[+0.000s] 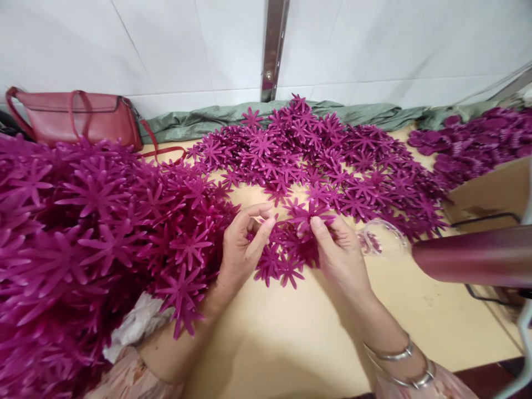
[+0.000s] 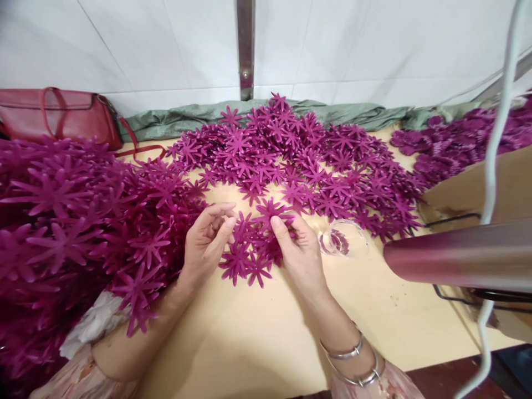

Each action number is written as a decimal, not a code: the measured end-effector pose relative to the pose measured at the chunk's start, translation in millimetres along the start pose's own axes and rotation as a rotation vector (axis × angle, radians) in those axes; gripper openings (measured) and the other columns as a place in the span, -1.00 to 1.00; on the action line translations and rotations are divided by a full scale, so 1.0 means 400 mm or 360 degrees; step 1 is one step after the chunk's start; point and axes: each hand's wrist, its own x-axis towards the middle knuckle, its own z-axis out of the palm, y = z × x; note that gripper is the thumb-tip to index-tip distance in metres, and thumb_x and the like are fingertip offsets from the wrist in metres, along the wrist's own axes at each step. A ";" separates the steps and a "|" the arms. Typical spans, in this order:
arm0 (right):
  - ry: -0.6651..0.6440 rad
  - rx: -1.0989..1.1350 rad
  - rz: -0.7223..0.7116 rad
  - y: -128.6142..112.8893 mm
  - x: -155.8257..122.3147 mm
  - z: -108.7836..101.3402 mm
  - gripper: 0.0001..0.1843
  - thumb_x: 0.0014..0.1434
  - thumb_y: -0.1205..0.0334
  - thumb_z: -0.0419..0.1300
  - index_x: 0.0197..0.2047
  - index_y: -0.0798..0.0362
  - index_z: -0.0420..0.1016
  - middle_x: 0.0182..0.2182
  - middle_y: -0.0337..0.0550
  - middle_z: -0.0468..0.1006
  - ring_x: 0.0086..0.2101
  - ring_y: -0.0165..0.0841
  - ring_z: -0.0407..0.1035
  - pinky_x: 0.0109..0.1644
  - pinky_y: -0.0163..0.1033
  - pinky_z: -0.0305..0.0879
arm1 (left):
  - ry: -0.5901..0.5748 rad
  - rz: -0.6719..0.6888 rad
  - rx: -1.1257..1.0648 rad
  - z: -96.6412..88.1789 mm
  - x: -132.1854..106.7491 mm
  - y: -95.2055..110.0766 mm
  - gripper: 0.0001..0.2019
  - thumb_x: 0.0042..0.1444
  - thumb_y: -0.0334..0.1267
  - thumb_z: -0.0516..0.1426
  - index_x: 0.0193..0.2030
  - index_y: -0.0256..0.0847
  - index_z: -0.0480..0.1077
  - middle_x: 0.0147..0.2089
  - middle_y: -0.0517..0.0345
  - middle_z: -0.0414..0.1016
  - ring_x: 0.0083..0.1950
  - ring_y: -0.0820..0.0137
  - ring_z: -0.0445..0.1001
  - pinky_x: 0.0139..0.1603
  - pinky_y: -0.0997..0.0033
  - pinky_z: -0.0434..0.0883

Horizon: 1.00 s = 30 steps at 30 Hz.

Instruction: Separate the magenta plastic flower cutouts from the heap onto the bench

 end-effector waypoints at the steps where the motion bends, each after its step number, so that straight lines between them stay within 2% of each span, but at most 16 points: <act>1: -0.0017 -0.0024 -0.0017 -0.005 0.001 0.002 -0.73 0.31 -0.08 0.33 -0.22 -0.06 0.64 -0.35 -0.27 0.59 -0.34 -0.37 0.42 -0.24 -0.29 0.39 | -0.0031 0.0068 0.0060 -0.002 0.001 0.005 -0.80 0.33 -0.22 0.24 0.05 -0.10 0.57 -0.11 0.11 0.58 -0.30 0.48 0.50 -0.27 0.48 0.45; 4: -0.0204 -0.0081 -0.0061 -0.022 -0.001 0.014 -0.68 0.28 -0.13 0.34 -0.26 -0.05 0.62 -0.40 -0.25 0.56 -0.39 -0.35 0.39 -0.31 -0.28 0.37 | -0.0183 0.0179 0.0130 -0.003 0.004 0.012 -0.82 0.25 -0.24 0.31 -0.02 -0.12 0.61 -0.02 0.03 0.64 -0.08 0.32 0.58 -0.05 0.38 0.50; 6: -0.0339 -0.0093 -0.0078 -0.029 -0.005 0.022 -0.66 0.28 -0.14 0.32 -0.28 -0.03 0.60 -0.44 -0.27 0.52 -0.44 -0.38 0.34 -0.36 -0.29 0.33 | -0.0256 0.0137 0.0103 0.000 0.004 0.010 -0.86 0.22 -0.25 0.33 -0.08 -0.13 0.62 -0.09 0.05 0.66 -0.10 0.32 0.60 -0.04 0.37 0.51; 8: -0.0382 -0.0101 -0.0062 -0.032 -0.008 0.026 -0.63 0.31 -0.13 0.30 -0.35 -0.02 0.51 -0.51 -0.32 0.41 -0.50 -0.43 0.23 -0.44 -0.32 0.23 | -0.0261 0.0020 0.0028 0.004 0.005 0.005 -0.93 0.24 -0.24 0.32 -0.19 -0.16 0.60 -0.22 0.10 0.64 -0.19 0.36 0.59 -0.10 0.39 0.51; 11: -0.0276 -0.0185 -0.0056 -0.028 -0.009 0.020 -0.54 0.35 -0.12 0.25 -0.47 -0.02 0.32 -0.60 -0.38 0.21 -0.57 -0.45 0.09 -0.52 -0.32 0.09 | -0.0028 -0.0184 -0.0238 0.008 0.010 0.000 -0.87 0.26 -0.17 0.30 -0.22 -0.16 0.53 -0.30 0.17 0.61 -0.29 0.42 0.58 -0.19 0.45 0.51; 13: -0.0169 -0.0353 -0.0180 -0.024 -0.004 0.012 -0.55 0.39 -0.07 0.21 -0.47 -0.03 0.33 -0.57 -0.34 0.26 -0.52 -0.41 0.18 -0.45 -0.28 0.19 | 0.0234 -0.0257 -0.0387 0.007 0.018 -0.003 -0.80 0.22 -0.12 0.34 -0.22 -0.16 0.48 -0.30 0.19 0.60 -0.28 0.45 0.59 -0.17 0.47 0.52; 15: -0.0073 -0.0646 -0.0446 -0.019 0.001 0.007 -0.70 0.38 -0.01 0.24 -0.34 -0.04 0.51 -0.36 -0.20 0.49 -0.28 -0.29 0.40 -0.14 -0.14 0.38 | 0.0399 -0.0282 -0.0440 0.006 0.025 -0.006 -0.73 0.14 -0.10 0.38 -0.28 -0.17 0.43 -0.32 0.23 0.57 -0.32 0.49 0.56 -0.20 0.51 0.51; 16: -0.0033 -0.0809 -0.0589 -0.016 0.003 0.005 -0.80 0.36 0.02 0.27 -0.22 -0.06 0.58 -0.20 -0.12 0.55 -0.11 -0.19 0.43 0.06 -0.02 0.36 | 0.0431 -0.0289 -0.0447 0.005 0.028 -0.007 -0.71 0.11 -0.11 0.40 -0.30 -0.18 0.41 -0.34 0.26 0.55 -0.35 0.51 0.53 -0.23 0.53 0.49; 17: -0.0016 -0.0954 -0.0716 -0.012 0.003 0.005 -0.81 0.34 0.04 0.30 -0.08 -0.08 0.62 -0.04 -0.04 0.54 0.04 -0.11 0.40 0.21 0.10 0.28 | 0.0439 -0.0292 -0.0454 0.005 0.029 -0.008 -0.70 0.09 -0.12 0.41 -0.32 -0.18 0.39 -0.37 0.28 0.52 -0.38 0.53 0.50 -0.26 0.54 0.48; 18: -0.0041 -0.1069 -0.0815 -0.008 0.003 0.005 -0.72 0.32 0.04 0.32 0.05 -0.09 0.61 0.07 0.01 0.51 0.14 -0.04 0.34 0.30 0.19 0.20 | 0.0433 -0.0292 -0.0463 0.006 0.030 -0.008 -0.69 0.08 -0.13 0.41 -0.33 -0.18 0.37 -0.39 0.30 0.50 -0.40 0.54 0.48 -0.29 0.56 0.46; 20: -0.0239 -0.1211 -0.0915 0.001 -0.002 0.009 -0.59 0.31 -0.02 0.33 0.17 -0.09 0.56 0.19 0.08 0.45 0.23 0.04 0.25 0.36 0.28 0.14 | 0.0421 -0.0291 -0.0464 0.006 0.030 -0.007 -0.68 0.07 -0.16 0.41 -0.36 -0.18 0.34 -0.42 0.33 0.46 -0.43 0.56 0.44 -0.33 0.59 0.43; 23: -0.0647 -0.1320 -0.0926 0.014 -0.013 0.016 -0.62 0.25 -0.07 0.38 0.05 -0.09 0.63 0.35 0.08 0.34 0.35 0.16 0.10 0.39 0.37 0.08 | 0.0421 -0.0289 -0.0447 0.005 0.028 -0.004 -0.69 0.06 -0.19 0.41 -0.32 -0.17 0.33 -0.43 0.36 0.43 -0.46 0.59 0.41 -0.36 0.60 0.40; 24: -0.0714 -0.1327 -0.0910 0.017 -0.016 0.018 -0.72 0.25 -0.02 0.38 -0.03 -0.10 0.65 0.38 0.04 0.33 0.38 0.17 0.05 0.40 0.39 0.06 | 0.0409 -0.0295 -0.0455 0.004 0.028 -0.003 -0.71 0.07 -0.20 0.41 -0.27 -0.15 0.36 -0.43 0.37 0.44 -0.46 0.58 0.42 -0.36 0.60 0.40; 26: -0.0709 -0.1236 -0.0868 0.017 -0.017 0.021 -0.92 0.27 0.13 0.38 -0.18 -0.11 0.64 0.33 -0.04 0.41 0.38 0.13 0.08 0.41 0.38 0.06 | 0.0378 -0.0307 -0.0477 0.002 0.028 -0.006 -0.74 0.11 -0.19 0.38 -0.16 -0.13 0.40 -0.40 0.35 0.48 -0.44 0.56 0.44 -0.33 0.57 0.43; 28: -0.0587 -0.0982 -0.0783 0.010 -0.014 0.021 -0.96 0.27 0.20 0.37 -0.25 -0.11 0.60 0.20 -0.08 0.55 0.31 0.04 0.23 0.39 0.32 0.13 | 0.0365 -0.0288 -0.0460 0.000 0.028 -0.012 -0.82 0.17 -0.21 0.33 -0.15 -0.13 0.44 -0.33 0.29 0.52 -0.36 0.53 0.49 -0.26 0.55 0.45; 30: -0.0358 -0.0612 -0.0585 0.001 -0.007 0.017 -0.95 0.29 0.17 0.36 -0.22 -0.11 0.57 0.03 -0.11 0.64 0.13 -0.08 0.42 0.29 0.19 0.31 | 0.0386 -0.0244 -0.0438 -0.002 0.027 -0.022 -0.90 0.19 -0.27 0.29 -0.20 -0.15 0.46 -0.25 0.24 0.53 -0.28 0.51 0.51 -0.20 0.55 0.47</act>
